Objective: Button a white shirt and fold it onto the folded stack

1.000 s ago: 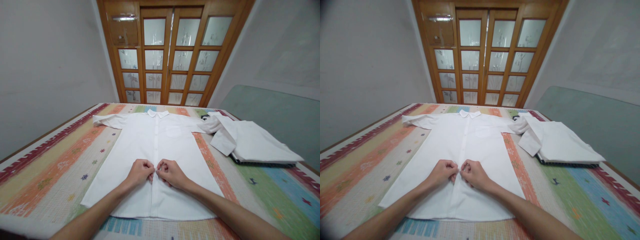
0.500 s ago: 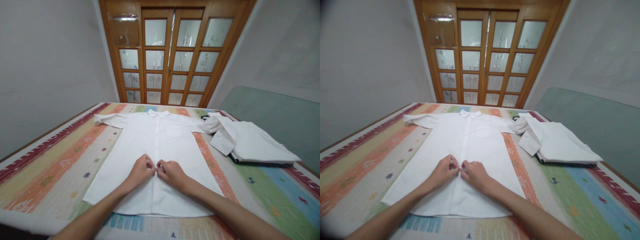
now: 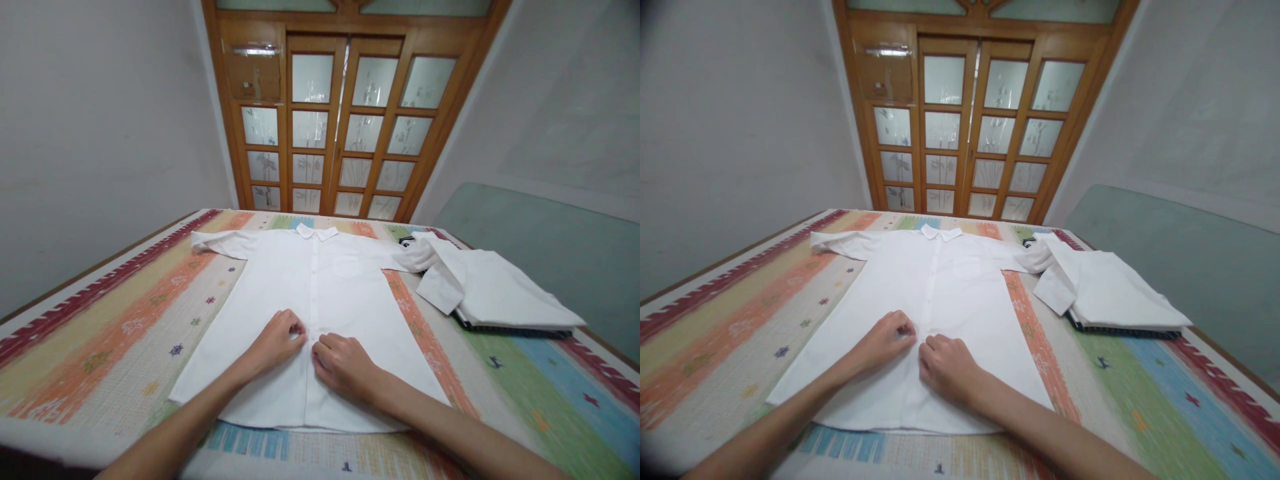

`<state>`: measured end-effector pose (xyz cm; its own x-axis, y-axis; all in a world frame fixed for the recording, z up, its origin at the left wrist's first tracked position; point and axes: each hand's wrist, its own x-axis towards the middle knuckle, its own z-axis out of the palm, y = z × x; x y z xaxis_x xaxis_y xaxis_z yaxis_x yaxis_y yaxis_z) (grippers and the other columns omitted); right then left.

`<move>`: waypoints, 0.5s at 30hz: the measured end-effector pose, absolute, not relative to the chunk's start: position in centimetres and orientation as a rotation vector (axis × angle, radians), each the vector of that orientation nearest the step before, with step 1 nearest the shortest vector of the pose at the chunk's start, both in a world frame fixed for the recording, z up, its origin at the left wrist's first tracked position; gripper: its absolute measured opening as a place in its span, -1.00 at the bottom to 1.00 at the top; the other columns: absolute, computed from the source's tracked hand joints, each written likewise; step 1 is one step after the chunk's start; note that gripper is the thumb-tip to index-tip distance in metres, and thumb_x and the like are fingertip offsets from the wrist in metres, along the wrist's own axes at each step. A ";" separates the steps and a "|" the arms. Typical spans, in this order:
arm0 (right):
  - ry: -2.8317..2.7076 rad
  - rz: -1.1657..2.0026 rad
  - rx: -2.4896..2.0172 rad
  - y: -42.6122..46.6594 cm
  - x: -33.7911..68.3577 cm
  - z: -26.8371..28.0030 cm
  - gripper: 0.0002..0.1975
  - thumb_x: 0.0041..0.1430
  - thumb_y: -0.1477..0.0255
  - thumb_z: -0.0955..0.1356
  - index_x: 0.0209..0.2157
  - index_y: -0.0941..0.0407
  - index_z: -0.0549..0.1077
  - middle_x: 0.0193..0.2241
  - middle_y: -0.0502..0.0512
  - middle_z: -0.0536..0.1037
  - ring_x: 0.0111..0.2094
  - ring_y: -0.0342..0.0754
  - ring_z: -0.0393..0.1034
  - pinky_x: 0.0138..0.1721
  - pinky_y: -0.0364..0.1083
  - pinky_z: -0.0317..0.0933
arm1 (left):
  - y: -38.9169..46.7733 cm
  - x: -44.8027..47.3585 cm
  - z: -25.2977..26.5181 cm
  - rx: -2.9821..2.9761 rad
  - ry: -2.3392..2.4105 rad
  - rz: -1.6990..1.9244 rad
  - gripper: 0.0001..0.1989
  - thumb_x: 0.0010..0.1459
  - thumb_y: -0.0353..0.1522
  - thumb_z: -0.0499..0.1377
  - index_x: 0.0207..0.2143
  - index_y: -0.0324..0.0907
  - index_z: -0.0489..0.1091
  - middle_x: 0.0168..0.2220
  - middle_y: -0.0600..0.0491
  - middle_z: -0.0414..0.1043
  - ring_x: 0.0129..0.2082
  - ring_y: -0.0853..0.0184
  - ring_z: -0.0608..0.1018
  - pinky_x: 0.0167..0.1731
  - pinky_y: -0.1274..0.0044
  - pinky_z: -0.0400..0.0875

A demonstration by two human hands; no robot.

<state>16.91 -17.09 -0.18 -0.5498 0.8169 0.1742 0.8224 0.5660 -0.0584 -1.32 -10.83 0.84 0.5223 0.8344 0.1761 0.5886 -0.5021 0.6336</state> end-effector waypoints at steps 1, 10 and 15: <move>-2.614 -0.041 -1.290 -17.7 17.0 -0.2 -0.87 0.21 0.45 0.24 -0.35 0.15 0.40 -0.37 0.12 0.47 -0.33 -0.08 0.33 -0.39 -0.14 0.08 | -10.7 -1.5 0.9 2.285 1.154 0.672 -0.87 0.06 -0.44 0.12 -0.33 -0.21 0.45 -0.29 -0.02 0.45 -0.21 0.26 0.45 -0.15 0.43 0.34; -2.787 0.096 -0.974 -20.8 16.9 0.7 -0.64 0.22 0.10 0.23 -0.23 0.09 0.40 -0.29 0.11 0.40 -0.26 -0.03 0.22 -0.18 -0.03 0.08 | -9.5 -1.3 0.5 2.635 0.814 0.410 -0.61 0.28 -0.29 -0.04 0.12 -0.14 0.31 0.17 -0.01 0.30 0.26 0.20 0.19 0.21 0.31 0.09; -2.878 0.097 -0.905 -21.0 16.3 0.8 -0.68 0.24 0.14 0.22 -0.31 0.10 0.39 -0.37 0.07 0.43 -0.33 -0.07 0.27 -0.21 -0.06 0.09 | -9.5 -2.0 0.5 2.711 0.771 0.301 -0.61 0.32 -0.25 -0.07 0.08 -0.12 0.36 0.20 -0.03 0.24 0.25 0.21 0.21 0.23 0.29 0.04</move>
